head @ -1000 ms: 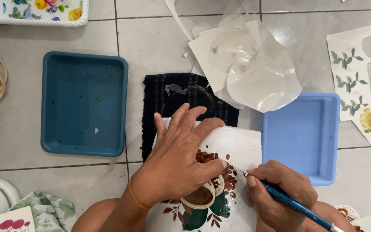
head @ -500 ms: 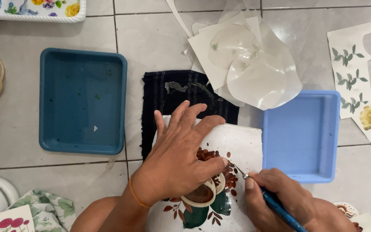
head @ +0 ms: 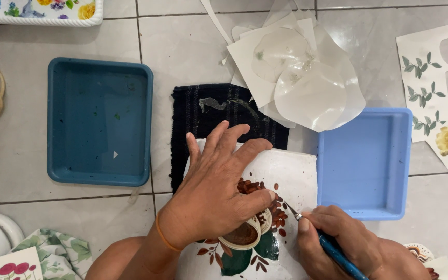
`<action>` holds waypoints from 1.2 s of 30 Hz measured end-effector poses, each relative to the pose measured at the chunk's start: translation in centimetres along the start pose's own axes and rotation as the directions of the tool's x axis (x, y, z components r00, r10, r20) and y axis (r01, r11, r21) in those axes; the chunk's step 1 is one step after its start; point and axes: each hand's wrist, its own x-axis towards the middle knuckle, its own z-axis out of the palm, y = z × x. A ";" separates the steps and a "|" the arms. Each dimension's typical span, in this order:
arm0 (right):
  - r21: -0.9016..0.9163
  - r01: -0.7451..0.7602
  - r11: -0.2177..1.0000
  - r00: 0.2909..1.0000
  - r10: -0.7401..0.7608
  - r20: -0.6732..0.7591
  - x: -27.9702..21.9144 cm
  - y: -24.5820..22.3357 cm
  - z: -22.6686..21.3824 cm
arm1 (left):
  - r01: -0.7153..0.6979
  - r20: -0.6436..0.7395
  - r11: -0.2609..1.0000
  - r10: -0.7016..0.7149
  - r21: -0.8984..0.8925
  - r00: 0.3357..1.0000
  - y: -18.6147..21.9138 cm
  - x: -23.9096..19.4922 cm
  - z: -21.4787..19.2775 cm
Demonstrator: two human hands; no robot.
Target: The person is sitting on the floor and using a fine brush to paint details on a white ceramic vase. The vase features a pre-printed design of a coffee cup surrounded by leaves and beans. The person carefully adds small brown details to the design, occasionally rotating the vase to access different areas.
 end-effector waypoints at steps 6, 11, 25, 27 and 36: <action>0.160 -0.010 0.987 0.990 0.033 -0.140 -0.6 1.0 1.0 | -0.003 -0.002 1.000 0.003 0.008 1.000 0.0 0.0 0.1; 0.310 -0.137 0.941 0.980 0.174 -0.095 -0.8 0.4 0.4 | 0.000 -0.037 0.998 0.003 0.063 0.999 0.5 0.0 -0.2; 0.359 -0.280 0.890 0.914 0.362 -0.185 -0.2 -2.8 -1.1 | 0.080 0.074 0.996 -0.083 0.044 0.994 2.8 -1.5 -2.1; 0.364 -0.286 0.886 0.913 0.368 -0.179 -0.9 -2.6 -1.8 | 0.077 0.067 0.996 -0.080 0.056 0.994 2.9 -1.8 -2.0; 0.371 -0.259 0.892 0.928 0.336 -0.159 -2.1 -1.6 -2.3 | 0.067 0.056 0.996 -0.070 0.056 0.996 2.4 -2.3 -2.0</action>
